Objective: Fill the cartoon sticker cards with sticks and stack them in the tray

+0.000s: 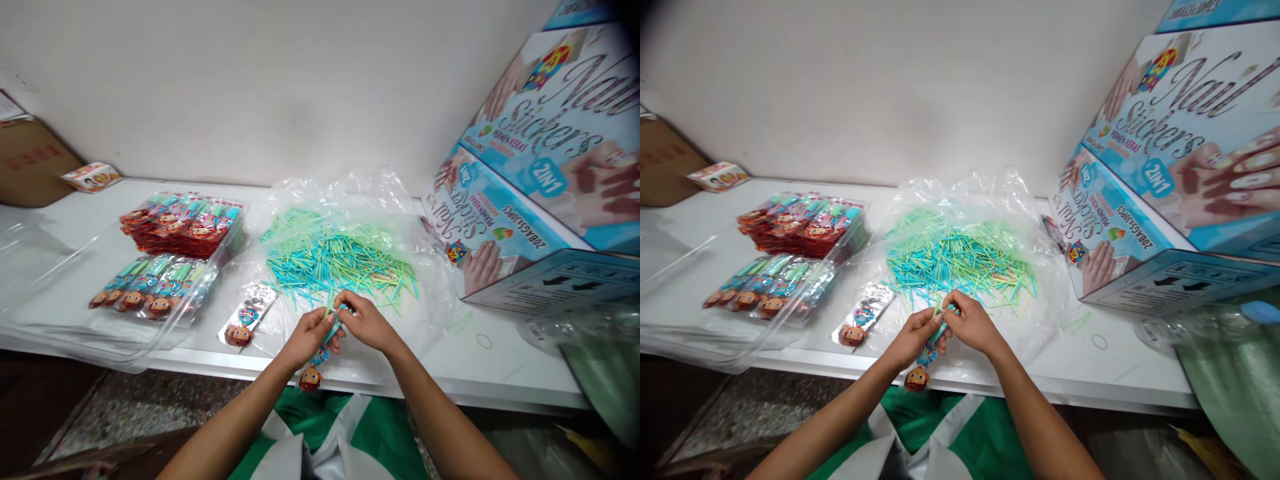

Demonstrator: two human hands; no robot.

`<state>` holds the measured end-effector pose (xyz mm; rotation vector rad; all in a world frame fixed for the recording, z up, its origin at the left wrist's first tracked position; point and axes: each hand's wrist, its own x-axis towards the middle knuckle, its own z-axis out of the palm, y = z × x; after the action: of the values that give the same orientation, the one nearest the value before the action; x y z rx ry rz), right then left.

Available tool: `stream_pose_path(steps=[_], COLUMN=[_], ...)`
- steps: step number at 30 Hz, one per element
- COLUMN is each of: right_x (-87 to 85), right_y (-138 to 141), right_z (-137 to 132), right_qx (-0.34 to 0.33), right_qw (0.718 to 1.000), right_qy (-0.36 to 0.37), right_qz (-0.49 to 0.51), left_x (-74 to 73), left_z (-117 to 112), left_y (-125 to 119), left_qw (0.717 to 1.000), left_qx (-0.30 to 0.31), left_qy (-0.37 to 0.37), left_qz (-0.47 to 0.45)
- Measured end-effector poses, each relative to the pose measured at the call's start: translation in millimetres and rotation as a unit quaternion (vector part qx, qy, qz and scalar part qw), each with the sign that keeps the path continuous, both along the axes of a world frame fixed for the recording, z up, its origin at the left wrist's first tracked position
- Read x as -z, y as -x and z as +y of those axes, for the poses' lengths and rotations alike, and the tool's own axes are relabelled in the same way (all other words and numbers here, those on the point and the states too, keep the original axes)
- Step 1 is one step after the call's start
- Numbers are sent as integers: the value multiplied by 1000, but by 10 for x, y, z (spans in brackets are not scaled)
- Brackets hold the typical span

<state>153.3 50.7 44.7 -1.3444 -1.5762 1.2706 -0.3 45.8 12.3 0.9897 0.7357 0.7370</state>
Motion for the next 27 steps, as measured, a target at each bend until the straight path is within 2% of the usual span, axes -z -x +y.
stream_pose_path(steps=[8, 10, 12, 14, 15, 17, 19, 21, 27], right_x=[-51, -112, -185, -243, -257, -248, -196, -131, -79], right_y=[49, 61, 45, 6, -14, -37, -27, 10, 105], right_z=[83, 99, 107, 97, 83, 33, -32, -89, -109], right_qx=[49, 93, 165, 217, 220, 181, 117, 73, 57], right_qw=[995, 987, 970, 955, 955, 970, 989, 996, 996], right_qy=[-89, -132, -174, -184, -174, -132, -83, -56, -70], right_qz=[-19, -12, 24, 81, 101, 96, 43, 0, 19], left_x=[-55, -45, -32, -33, -42, -74, -112, -144, -191], left_z=[3, -3, 0, 16, 28, 58, 89, 111, 109], left_y=[11, 11, 29, 62, 81, 115, 138, 152, 198], left_qw=[996, 996, 994, 991, 990, 987, 986, 985, 980], left_qx=[17, 6, -5, -18, -26, -45, -63, -72, -66], left_qy=[-61, -69, -87, -106, -114, -125, -134, -141, -168], left_qz=[55, 57, 63, 77, 84, 88, 79, 72, 79])
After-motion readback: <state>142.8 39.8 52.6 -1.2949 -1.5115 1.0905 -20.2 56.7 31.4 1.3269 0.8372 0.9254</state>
